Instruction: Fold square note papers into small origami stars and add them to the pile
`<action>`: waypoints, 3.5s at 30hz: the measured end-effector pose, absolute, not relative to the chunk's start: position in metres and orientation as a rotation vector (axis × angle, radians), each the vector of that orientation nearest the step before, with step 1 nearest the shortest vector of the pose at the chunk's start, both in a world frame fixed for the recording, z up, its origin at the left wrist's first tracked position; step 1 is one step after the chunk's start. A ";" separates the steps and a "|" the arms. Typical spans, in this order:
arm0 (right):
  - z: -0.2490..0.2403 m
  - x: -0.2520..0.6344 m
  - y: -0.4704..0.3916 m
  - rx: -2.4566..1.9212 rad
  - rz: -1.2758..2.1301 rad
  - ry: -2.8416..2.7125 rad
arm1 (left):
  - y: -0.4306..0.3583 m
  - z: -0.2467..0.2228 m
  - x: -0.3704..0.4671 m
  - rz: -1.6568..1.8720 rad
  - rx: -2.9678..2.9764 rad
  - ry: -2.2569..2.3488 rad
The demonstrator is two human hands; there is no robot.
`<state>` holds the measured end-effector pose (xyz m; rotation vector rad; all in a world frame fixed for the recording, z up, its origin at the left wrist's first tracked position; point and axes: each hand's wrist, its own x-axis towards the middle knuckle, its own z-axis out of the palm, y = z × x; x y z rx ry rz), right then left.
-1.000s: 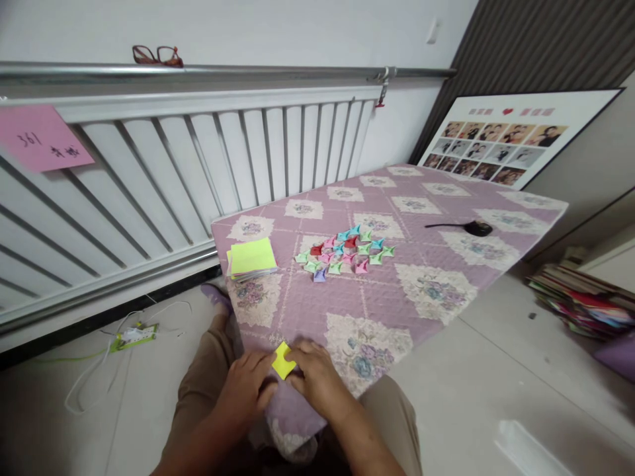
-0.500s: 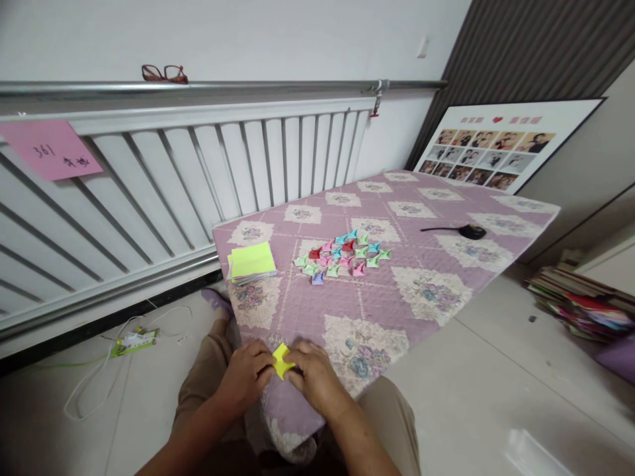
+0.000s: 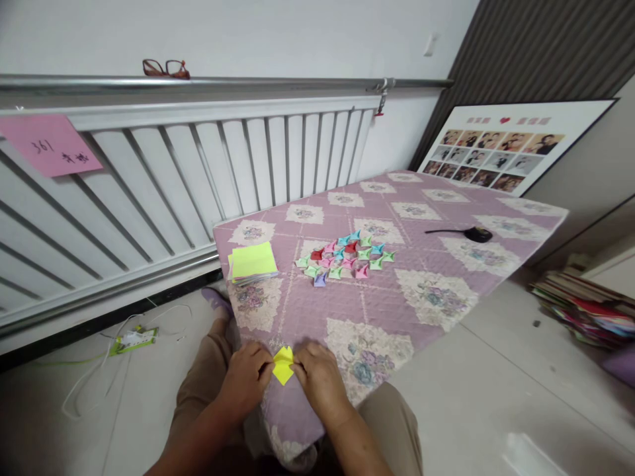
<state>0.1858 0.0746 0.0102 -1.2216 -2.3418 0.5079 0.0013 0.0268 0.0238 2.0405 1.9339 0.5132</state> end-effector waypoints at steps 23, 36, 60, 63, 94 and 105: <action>0.016 0.187 0.072 -1.198 0.547 -2.356 | 0.025 0.016 -0.005 0.625 2.052 1.834; 0.018 0.188 0.072 -1.115 0.522 -2.440 | 0.031 0.035 0.004 0.320 2.206 1.692; 0.021 0.182 0.075 -1.243 0.551 -2.354 | 0.034 0.031 0.016 0.494 1.985 1.842; 0.021 0.180 0.076 -1.274 0.537 -2.358 | 0.035 0.030 0.017 0.469 1.976 1.879; 0.022 0.166 0.079 -1.497 0.413 -2.346 | 0.050 0.035 0.013 0.306 1.825 1.938; 0.025 0.163 0.079 -1.521 0.367 -2.345 | 0.051 0.031 0.013 0.259 1.884 1.953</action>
